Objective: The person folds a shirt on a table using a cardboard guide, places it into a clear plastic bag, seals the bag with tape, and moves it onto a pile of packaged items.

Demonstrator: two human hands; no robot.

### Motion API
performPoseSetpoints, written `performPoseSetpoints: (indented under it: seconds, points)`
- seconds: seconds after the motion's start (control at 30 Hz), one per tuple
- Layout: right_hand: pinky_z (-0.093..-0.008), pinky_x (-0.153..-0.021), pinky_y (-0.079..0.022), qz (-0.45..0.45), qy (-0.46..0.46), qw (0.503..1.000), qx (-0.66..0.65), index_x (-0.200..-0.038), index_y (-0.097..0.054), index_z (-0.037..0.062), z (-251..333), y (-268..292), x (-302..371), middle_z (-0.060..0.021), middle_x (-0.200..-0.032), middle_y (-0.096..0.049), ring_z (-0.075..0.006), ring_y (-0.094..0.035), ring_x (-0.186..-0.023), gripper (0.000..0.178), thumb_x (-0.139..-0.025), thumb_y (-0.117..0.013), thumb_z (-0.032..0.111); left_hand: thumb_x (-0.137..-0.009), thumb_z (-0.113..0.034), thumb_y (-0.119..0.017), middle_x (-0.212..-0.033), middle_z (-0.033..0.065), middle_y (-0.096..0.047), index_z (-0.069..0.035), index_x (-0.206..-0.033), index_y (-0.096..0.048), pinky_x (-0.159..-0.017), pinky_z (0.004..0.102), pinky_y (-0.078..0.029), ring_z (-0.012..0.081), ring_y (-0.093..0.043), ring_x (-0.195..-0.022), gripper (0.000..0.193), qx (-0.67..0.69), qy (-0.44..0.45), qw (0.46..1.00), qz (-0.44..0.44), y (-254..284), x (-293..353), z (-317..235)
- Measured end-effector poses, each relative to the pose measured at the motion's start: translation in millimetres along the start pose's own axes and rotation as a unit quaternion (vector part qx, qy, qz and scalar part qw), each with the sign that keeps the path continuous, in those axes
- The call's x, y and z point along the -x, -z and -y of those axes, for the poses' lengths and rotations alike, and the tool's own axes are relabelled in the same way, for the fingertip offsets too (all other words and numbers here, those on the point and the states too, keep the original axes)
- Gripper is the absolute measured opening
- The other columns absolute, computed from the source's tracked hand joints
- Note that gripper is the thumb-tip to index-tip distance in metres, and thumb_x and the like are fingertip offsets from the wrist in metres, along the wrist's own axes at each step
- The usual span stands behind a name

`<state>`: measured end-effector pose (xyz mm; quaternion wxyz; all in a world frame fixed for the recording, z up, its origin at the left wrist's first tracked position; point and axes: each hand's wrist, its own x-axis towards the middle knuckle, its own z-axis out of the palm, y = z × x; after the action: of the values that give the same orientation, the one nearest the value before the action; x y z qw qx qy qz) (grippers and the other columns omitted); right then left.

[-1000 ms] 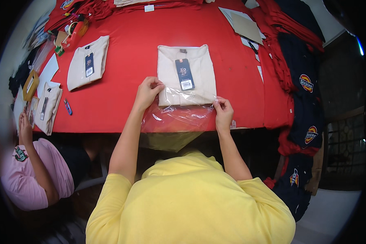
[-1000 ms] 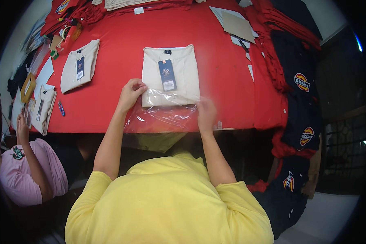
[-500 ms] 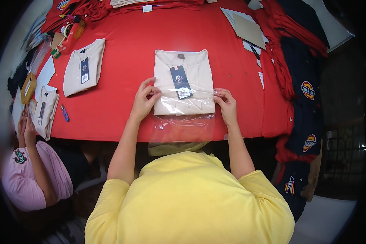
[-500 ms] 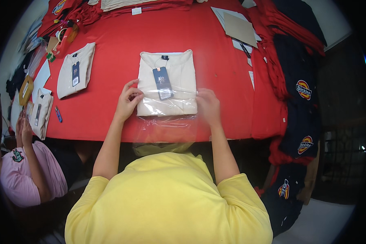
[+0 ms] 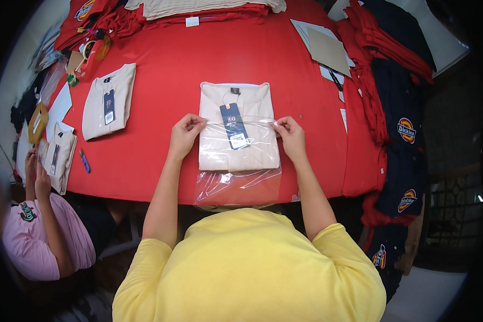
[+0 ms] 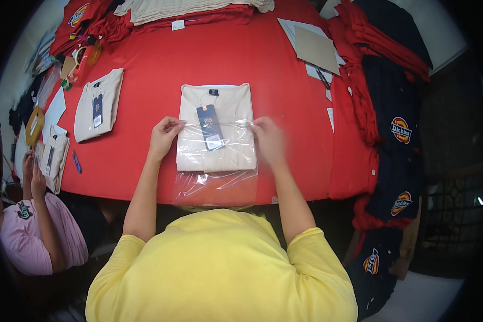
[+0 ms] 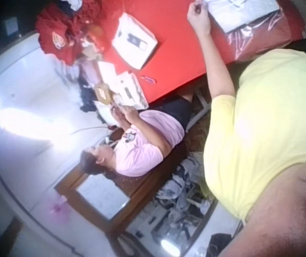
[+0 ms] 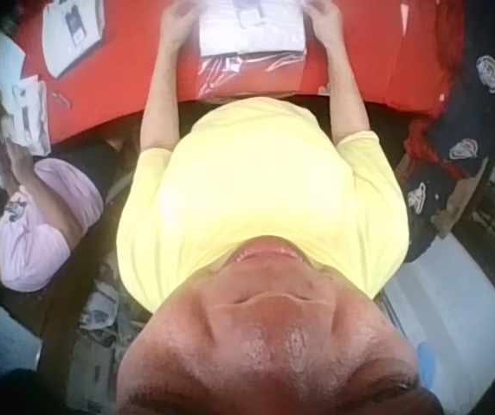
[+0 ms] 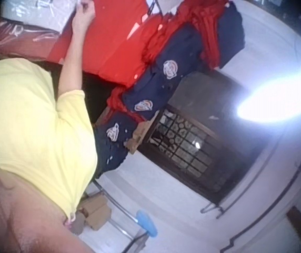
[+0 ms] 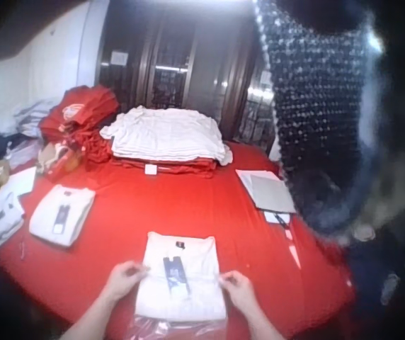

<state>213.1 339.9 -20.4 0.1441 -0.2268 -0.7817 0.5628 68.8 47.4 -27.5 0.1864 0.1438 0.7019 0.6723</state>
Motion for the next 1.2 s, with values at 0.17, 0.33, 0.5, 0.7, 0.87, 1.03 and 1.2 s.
performPoseSetpoints:
  seconds: [0.17, 0.33, 0.5, 0.7, 0.87, 1.03, 1.2]
  points:
    - [-0.0343, -0.076, -0.051, -0.027, 0.174, 0.973, 0.150, -0.099, -0.063, 0.0009, 27, -12, -4, -0.0115, -0.095, -0.068, -0.0246, -0.065, -0.086, 0.017, -0.087, -0.066, 0.012, -0.086, -0.007, -0.065, -0.111, 0.0090, -0.068, -0.002, -0.097, -0.064, -0.094, 0.0340, -0.046, 0.0214, -0.060, -0.104, 0.012, -0.276, -0.216, 0.936, -0.035, -3, -4, -12]
    - [-0.0330, -0.072, -0.050, -0.002, 0.174, 0.967, 0.183, -0.098, -0.063, -0.0011, 23, -10, -27, -0.0102, -0.098, -0.067, -0.0247, -0.065, -0.085, 0.015, -0.087, -0.065, 0.008, -0.084, -0.009, -0.063, -0.121, 0.0114, -0.062, -0.002, -0.106, -0.065, -0.096, 0.0386, -0.045, 0.0284, -0.056, -0.113, 0.023, -0.232, -0.100, 0.967, 0.030, 4, -24, -20]
    - [-0.0343, -0.079, -0.050, 0.085, 0.109, 0.975, 0.176, -0.105, -0.065, 0.0005, 44, 0, -39, -0.0129, -0.100, -0.067, -0.0251, -0.065, -0.092, 0.021, -0.091, -0.063, 0.017, -0.086, -0.015, -0.064, -0.137, 0.0124, -0.053, -0.006, -0.121, -0.062, -0.105, 0.0416, -0.039, 0.0313, -0.046, -0.128, 0.036, -0.265, -0.069, 0.962, 0.011, -2, -20, -33]
    - [-0.0362, -0.086, -0.050, -0.076, 0.132, 0.966, 0.208, -0.105, -0.069, 0.0014, 5, 50, -107, -0.0166, -0.105, -0.068, -0.0290, -0.065, -0.100, 0.027, -0.095, -0.057, 0.023, -0.088, -0.015, -0.064, -0.142, 0.0122, -0.048, -0.007, -0.122, -0.065, -0.109, 0.0424, -0.035, 0.0327, -0.038, -0.136, 0.035, -0.373, -0.232, 0.896, -0.065, -61, -27, -105]
    - [-0.0453, -0.094, -0.044, -0.211, 0.150, 0.832, 0.490, -0.114, -0.063, 0.0012, -54, 146, -203, -0.0187, -0.119, -0.060, -0.0384, -0.054, -0.107, 0.035, -0.082, -0.051, 0.003, -0.088, -0.010, -0.062, -0.108, 0.0129, -0.064, -0.003, -0.106, -0.068, -0.086, 0.0400, -0.050, 0.0323, -0.061, -0.100, 0.020, -0.380, -0.284, 0.880, 0.031, -136, -72, -86]
    - [-0.0493, -0.093, -0.044, -0.229, 0.068, 0.806, 0.541, -0.122, -0.060, 0.0026, -42, 175, -223, -0.0145, -0.125, -0.057, -0.0350, -0.051, -0.115, 0.036, -0.089, -0.050, 0.012, -0.086, -0.009, -0.063, -0.096, 0.0133, -0.065, -0.002, -0.101, -0.068, -0.080, 0.0410, -0.051, 0.0329, -0.064, -0.087, 0.017, -0.414, -0.184, 0.891, 0.024, -135, -76, -68]
    - [-0.0491, -0.087, -0.048, -0.230, 0.100, 0.787, 0.564, -0.112, -0.064, 0.0035, -50, 185, -241, -0.0154, -0.115, -0.060, -0.0388, -0.058, -0.104, 0.026, -0.093, -0.050, 0.015, -0.080, -0.011, -0.071, -0.099, 0.0097, -0.062, -0.004, -0.099, -0.069, -0.083, 0.0379, -0.051, 0.0266, -0.063, -0.094, 0.020, -0.360, -0.095, 0.924, 0.089, -133, -72, -76]
